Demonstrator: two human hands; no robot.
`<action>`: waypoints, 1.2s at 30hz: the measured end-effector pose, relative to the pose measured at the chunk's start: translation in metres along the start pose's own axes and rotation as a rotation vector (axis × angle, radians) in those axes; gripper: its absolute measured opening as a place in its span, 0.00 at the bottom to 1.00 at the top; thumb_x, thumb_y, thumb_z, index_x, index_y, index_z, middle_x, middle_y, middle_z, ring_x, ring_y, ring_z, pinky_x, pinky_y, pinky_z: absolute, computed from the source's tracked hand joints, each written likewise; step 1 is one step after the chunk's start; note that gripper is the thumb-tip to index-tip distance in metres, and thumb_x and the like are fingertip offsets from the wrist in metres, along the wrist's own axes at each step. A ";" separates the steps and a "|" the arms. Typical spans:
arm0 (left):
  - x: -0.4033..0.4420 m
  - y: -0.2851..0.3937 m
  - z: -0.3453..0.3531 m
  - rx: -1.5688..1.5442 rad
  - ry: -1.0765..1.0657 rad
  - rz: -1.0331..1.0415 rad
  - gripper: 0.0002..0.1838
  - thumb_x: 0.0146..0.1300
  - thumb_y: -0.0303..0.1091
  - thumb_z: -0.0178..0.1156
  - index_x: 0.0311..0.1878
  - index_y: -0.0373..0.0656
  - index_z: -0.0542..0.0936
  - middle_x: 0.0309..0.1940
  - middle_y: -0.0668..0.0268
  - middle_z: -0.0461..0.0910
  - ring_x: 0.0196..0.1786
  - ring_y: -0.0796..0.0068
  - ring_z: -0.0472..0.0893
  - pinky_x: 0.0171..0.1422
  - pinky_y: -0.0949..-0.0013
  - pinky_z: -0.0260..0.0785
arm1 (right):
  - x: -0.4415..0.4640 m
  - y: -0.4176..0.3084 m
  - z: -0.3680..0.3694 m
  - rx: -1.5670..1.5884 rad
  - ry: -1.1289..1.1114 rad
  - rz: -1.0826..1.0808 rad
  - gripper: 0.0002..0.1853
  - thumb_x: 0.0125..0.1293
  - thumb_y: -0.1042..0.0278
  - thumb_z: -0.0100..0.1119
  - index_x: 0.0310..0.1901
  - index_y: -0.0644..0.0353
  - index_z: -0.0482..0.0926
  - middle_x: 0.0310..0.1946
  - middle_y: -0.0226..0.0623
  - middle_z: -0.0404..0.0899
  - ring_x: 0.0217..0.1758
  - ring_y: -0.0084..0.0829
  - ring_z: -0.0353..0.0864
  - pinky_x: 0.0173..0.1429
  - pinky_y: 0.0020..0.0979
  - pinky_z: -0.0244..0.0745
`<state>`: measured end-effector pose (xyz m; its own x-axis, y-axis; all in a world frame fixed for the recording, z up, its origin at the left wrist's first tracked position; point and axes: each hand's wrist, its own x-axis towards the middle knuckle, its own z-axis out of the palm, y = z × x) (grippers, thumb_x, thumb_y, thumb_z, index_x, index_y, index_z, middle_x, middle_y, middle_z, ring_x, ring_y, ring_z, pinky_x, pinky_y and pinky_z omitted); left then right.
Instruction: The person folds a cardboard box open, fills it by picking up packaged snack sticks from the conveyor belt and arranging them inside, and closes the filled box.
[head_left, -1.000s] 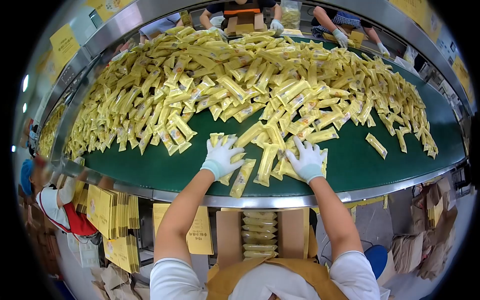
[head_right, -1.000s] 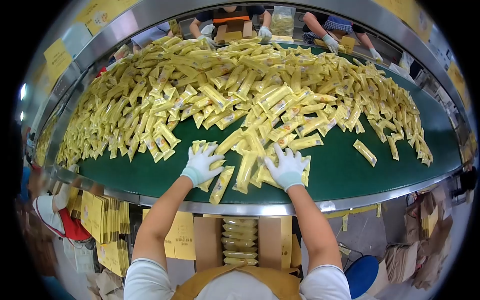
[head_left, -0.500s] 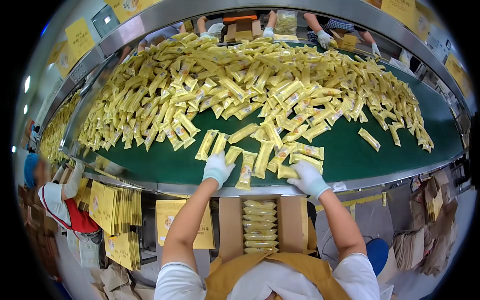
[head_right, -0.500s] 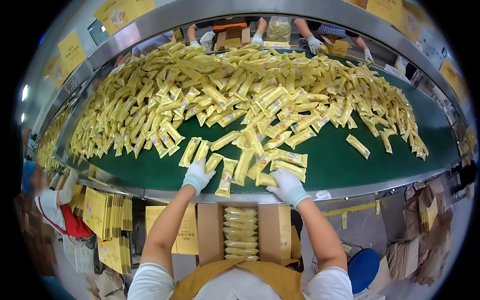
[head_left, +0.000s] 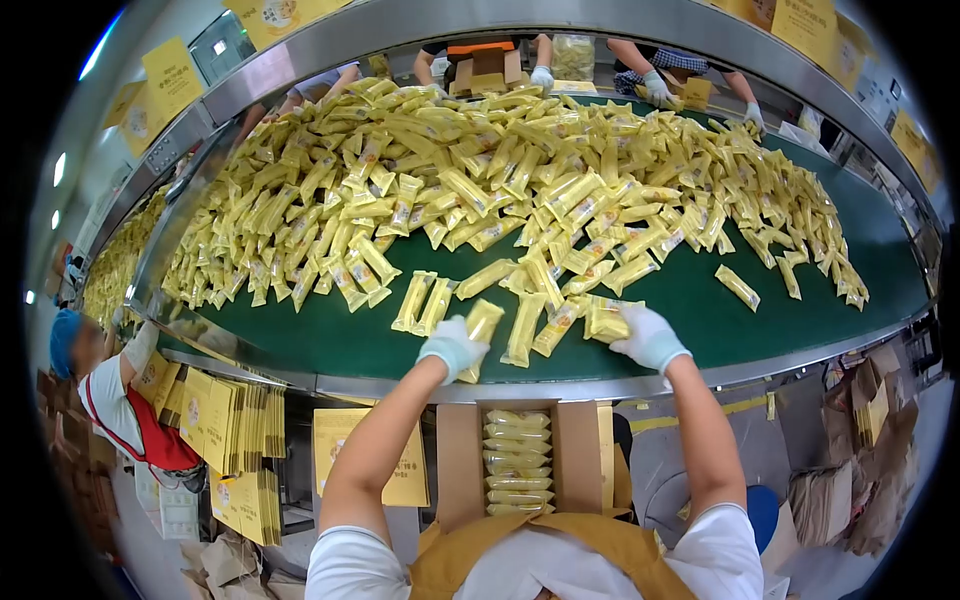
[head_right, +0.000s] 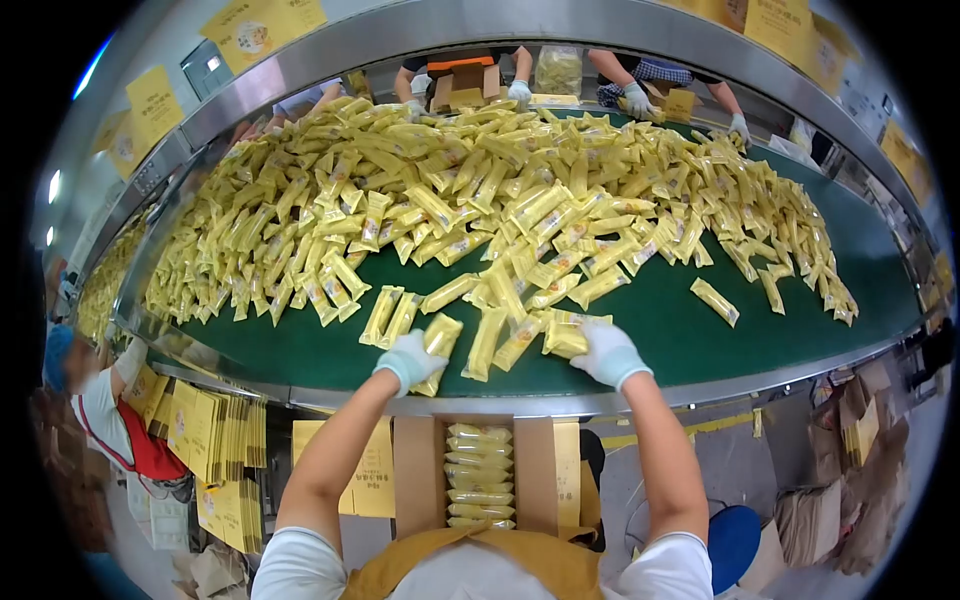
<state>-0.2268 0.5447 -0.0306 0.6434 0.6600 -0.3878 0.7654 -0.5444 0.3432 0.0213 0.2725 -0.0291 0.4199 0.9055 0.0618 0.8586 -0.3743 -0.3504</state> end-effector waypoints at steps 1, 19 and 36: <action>-0.008 0.004 -0.021 -0.024 0.041 -0.002 0.36 0.54 0.53 0.72 0.57 0.33 0.76 0.56 0.41 0.79 0.57 0.43 0.81 0.64 0.53 0.74 | 0.003 -0.008 -0.021 -0.012 -0.037 0.068 0.26 0.52 0.59 0.75 0.50 0.61 0.79 0.50 0.50 0.81 0.55 0.51 0.80 0.60 0.43 0.76; 0.030 -0.056 -0.010 0.465 0.317 0.178 0.31 0.62 0.44 0.66 0.67 0.47 0.70 0.51 0.55 0.83 0.54 0.55 0.83 0.56 0.53 0.75 | -0.020 0.021 0.030 -0.423 0.204 -0.033 0.32 0.51 0.55 0.74 0.58 0.56 0.74 0.49 0.43 0.79 0.56 0.43 0.79 0.65 0.44 0.71; -0.009 -0.049 -0.024 0.384 0.024 0.108 0.68 0.44 0.73 0.71 0.79 0.35 0.55 0.65 0.50 0.73 0.65 0.51 0.75 0.71 0.57 0.66 | 0.050 -0.040 -0.027 -0.064 -0.226 -0.394 0.42 0.37 0.38 0.79 0.50 0.62 0.80 0.49 0.47 0.79 0.57 0.46 0.74 0.63 0.41 0.71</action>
<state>-0.2709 0.5778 -0.0238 0.7232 0.5981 -0.3453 0.6466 -0.7620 0.0343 0.0160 0.3272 0.0132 -0.0108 0.9995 -0.0291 0.9594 0.0022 -0.2822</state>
